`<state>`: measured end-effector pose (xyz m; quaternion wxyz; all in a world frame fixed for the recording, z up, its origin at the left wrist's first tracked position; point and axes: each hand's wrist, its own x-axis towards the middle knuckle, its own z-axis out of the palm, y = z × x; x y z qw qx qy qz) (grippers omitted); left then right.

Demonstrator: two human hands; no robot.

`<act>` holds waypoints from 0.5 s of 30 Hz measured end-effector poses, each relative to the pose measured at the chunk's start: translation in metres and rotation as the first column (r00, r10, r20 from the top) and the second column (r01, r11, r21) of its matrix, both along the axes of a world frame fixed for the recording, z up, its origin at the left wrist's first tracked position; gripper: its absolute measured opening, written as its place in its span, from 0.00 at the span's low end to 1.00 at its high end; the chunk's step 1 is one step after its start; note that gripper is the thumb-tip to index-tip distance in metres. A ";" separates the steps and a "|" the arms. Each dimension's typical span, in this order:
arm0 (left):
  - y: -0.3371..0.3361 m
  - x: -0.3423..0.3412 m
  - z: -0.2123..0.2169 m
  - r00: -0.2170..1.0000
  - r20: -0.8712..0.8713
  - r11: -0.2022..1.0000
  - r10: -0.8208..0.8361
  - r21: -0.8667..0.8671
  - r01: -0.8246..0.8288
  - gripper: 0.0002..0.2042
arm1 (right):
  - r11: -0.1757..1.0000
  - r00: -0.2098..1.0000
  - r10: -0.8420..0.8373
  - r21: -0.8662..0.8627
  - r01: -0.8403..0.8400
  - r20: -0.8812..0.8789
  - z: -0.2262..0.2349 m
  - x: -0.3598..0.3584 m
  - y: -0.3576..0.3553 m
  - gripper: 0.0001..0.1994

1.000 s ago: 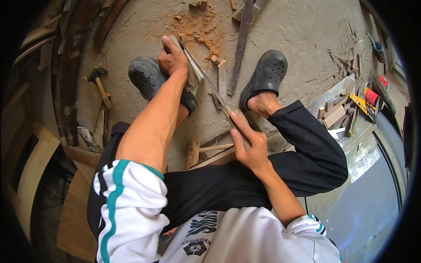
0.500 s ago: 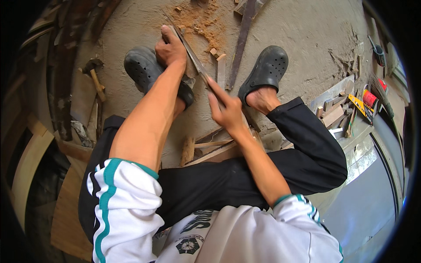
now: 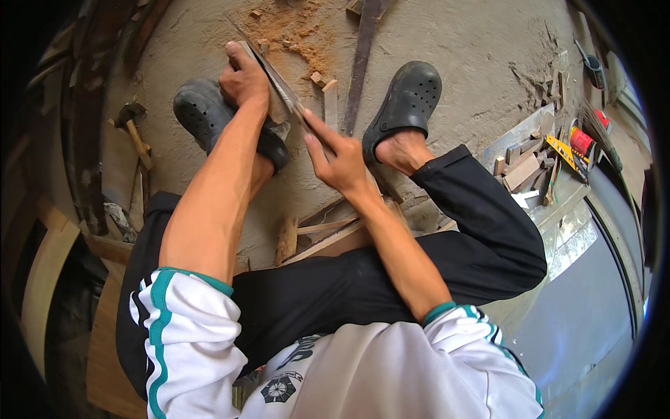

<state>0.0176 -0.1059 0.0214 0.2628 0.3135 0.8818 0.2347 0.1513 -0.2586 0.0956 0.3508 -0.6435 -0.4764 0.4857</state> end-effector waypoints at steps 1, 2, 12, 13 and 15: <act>0.000 -0.001 0.001 1.000 -0.008 1.000 0.005 -0.022 -0.005 0.39 | 0.999 1.000 0.001 0.034 -0.002 0.025 0.008 0.005 -0.012 0.20; -0.002 -0.002 0.003 1.000 -0.020 0.999 0.017 -0.034 -0.017 0.40 | 0.998 0.999 0.001 0.067 -0.004 0.049 0.026 0.015 -0.034 0.20; -0.003 -0.003 -0.009 0.997 -0.054 0.997 -0.049 0.054 0.052 0.41 | 0.993 0.998 -0.047 0.103 0.052 -0.046 -0.027 -0.012 0.033 0.20; -0.005 -0.004 -0.007 0.998 -0.058 0.999 -0.029 0.028 0.030 0.41 | 0.992 0.997 -0.068 0.107 0.072 -0.036 -0.018 -0.014 0.030 0.21; -0.001 -0.005 -0.002 0.998 -0.060 1.000 0.008 -0.013 -0.009 0.40 | 0.997 0.999 -0.044 0.072 0.042 0.023 0.005 -0.018 0.015 0.21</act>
